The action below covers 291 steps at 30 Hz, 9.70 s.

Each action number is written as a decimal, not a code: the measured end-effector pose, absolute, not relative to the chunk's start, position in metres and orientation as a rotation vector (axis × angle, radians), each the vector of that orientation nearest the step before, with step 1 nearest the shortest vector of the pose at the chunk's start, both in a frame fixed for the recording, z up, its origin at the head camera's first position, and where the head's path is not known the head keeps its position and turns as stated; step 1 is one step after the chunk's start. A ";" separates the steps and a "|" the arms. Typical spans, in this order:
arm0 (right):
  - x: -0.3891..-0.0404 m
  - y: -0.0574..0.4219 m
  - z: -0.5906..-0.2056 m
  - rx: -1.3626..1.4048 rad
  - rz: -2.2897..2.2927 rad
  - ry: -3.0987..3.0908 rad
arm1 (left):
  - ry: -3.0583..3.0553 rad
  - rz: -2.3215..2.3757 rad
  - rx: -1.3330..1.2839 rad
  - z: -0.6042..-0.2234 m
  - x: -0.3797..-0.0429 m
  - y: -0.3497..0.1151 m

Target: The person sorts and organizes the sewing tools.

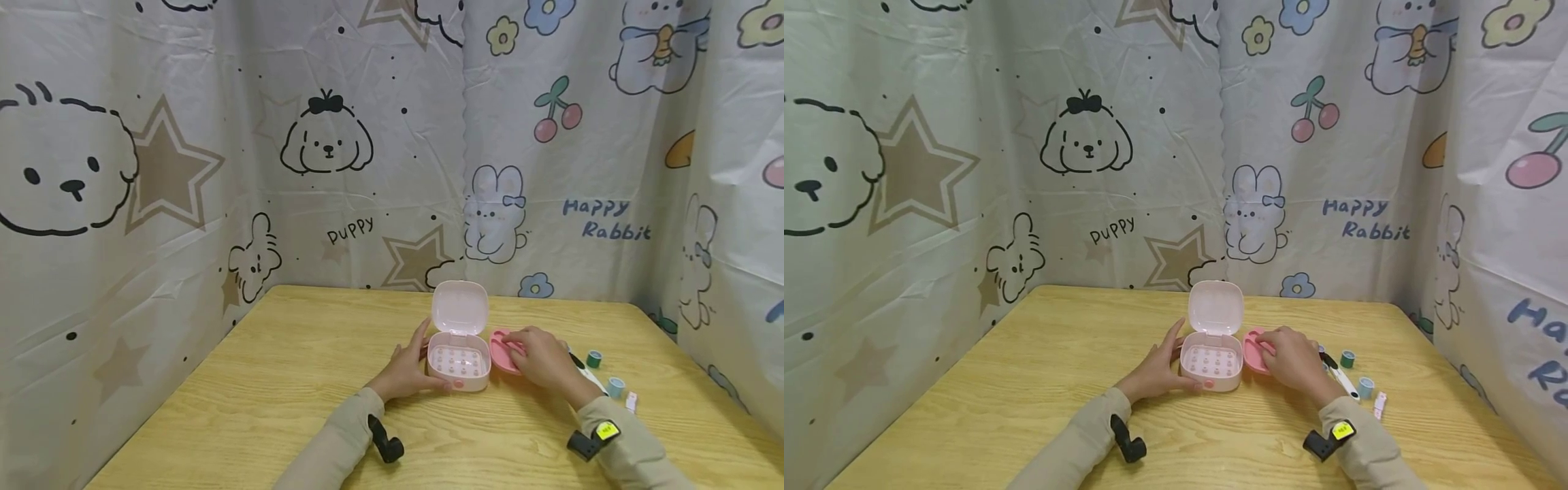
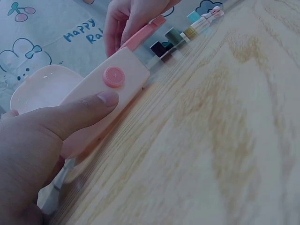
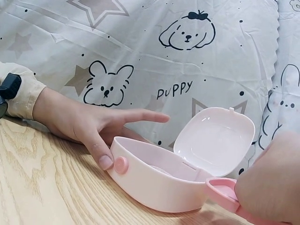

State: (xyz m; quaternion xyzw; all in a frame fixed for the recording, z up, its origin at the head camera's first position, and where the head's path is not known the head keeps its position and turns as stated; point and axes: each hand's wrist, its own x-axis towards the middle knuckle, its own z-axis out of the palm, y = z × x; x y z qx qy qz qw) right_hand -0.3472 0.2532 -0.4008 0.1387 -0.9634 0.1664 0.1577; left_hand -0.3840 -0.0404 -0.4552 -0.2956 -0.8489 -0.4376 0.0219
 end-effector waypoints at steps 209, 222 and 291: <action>-0.352 0.309 -0.387 0.359 0.750 -2.727 | -2.653 -1.308 -0.911 -0.455 -0.383 -0.039; -0.353 0.281 -0.388 0.405 0.812 -2.584 | -2.653 -1.303 -0.915 -0.454 -0.383 -0.039; -0.379 0.196 -0.415 0.313 0.696 -2.763 | -2.655 -1.261 -0.925 -0.453 -0.380 -0.039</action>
